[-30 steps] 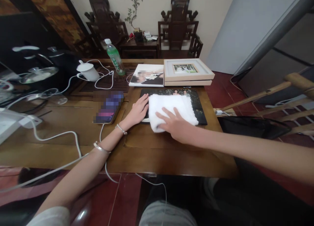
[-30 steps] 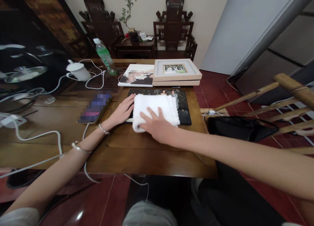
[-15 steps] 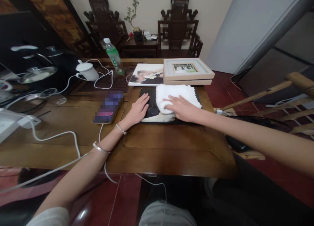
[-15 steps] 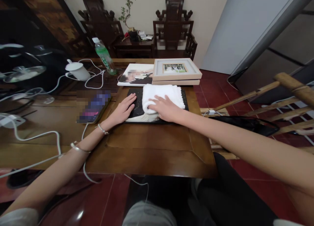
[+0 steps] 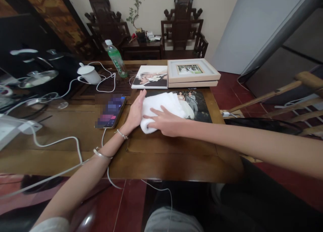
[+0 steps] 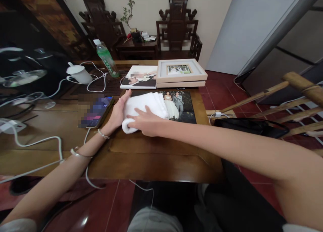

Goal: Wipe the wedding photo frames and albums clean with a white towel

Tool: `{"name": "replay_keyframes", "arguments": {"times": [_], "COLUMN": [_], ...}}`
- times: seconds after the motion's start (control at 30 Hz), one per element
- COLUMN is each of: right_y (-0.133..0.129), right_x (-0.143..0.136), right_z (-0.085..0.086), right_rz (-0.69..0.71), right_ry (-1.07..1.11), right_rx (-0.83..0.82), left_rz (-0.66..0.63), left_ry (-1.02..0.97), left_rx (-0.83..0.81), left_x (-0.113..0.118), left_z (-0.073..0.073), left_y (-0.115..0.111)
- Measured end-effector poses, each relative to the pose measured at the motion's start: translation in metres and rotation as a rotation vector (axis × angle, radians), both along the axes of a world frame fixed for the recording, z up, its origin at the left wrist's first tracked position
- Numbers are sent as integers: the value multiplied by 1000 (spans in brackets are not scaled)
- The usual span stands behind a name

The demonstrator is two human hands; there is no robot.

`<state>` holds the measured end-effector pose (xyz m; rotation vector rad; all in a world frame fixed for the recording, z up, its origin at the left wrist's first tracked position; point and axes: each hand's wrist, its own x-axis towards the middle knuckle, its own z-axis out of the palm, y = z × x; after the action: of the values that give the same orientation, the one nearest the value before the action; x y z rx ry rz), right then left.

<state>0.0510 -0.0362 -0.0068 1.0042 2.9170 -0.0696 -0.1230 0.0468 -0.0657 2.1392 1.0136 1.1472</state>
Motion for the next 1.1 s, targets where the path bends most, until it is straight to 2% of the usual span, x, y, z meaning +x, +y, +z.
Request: {"name": "replay_keyframes", "arguments": {"times": [0.13,0.23,0.37,0.5,0.63,0.73,0.83,0.97,1.1], "right_y": [-23,-36,-30,0,38,66,88,103,101], "right_x": [21,41,69,84,75,54,30,10,22], "right_z": [3,10,16,16,20,25,31,35,38], "right_rz": [144,156,-52,-270,-359,-344,-309,-271,-272], "right_ry": [20,26,54,110,256,373,396,325,265], "right_rx": [-83,-117,-99,-77,-92,-119,-138,-154,-162], "left_rz": [-2,-20,-68,-82,-78,-76,-71,-64,-85], "left_ry": [38,159,345,387,380,381,379,380,370], "left_rx": [12,17,7,3,7,10,15,33,51], "left_x": [2,3,4,2,2,3,3,3,2], "left_z": [-2,-5,-12,-17,-18,-17,-16,-14,-14], "left_y": [0,1,5,9,10,10,9,8,9]}}
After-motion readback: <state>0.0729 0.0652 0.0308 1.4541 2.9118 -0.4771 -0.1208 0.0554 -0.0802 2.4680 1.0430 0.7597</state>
